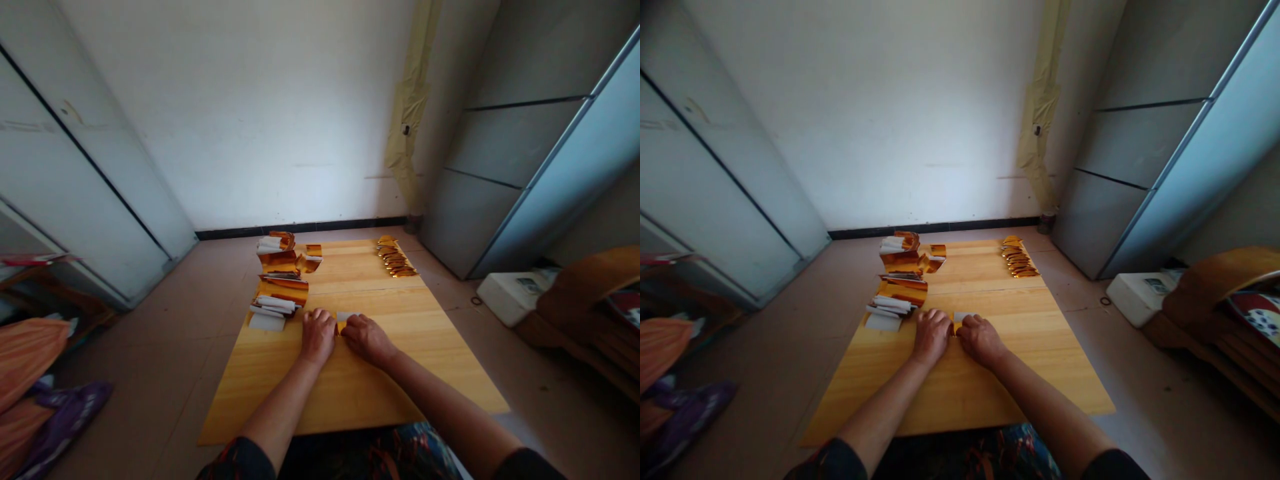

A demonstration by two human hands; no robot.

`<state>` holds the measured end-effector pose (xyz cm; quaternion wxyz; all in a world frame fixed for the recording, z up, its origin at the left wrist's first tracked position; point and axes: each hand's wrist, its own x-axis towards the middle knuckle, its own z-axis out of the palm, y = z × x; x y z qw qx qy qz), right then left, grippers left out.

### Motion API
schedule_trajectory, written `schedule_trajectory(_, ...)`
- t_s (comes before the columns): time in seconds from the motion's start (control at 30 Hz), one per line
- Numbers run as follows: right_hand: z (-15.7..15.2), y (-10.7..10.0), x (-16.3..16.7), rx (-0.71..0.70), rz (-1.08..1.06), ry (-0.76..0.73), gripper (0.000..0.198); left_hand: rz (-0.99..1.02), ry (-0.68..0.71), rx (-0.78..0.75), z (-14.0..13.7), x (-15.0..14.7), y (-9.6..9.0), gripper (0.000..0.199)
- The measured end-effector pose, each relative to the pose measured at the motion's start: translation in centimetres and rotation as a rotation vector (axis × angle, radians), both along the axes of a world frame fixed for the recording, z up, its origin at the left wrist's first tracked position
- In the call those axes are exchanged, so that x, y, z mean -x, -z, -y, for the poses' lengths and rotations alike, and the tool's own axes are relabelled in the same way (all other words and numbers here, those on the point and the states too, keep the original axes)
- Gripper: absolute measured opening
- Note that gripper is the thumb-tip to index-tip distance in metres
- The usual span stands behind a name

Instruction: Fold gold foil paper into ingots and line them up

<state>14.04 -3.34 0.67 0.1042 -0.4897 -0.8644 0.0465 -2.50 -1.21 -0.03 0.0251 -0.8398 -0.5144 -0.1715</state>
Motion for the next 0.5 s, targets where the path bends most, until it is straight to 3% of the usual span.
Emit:
schedule_trajectory(0.3, -0.8, 1.4, -4.3, -0.083, -0.178, -0.096, 0.015, -0.055, 0.081, -0.015, 0.0, 0.0, 0.3, 0.016)
schedule_trajectory(0.5, -1.0, 1.6, -4.0, -0.185, -0.036, -0.157, 0.018, -0.056, 0.053, -0.057, 1.7, -0.2, 0.2, 0.014)
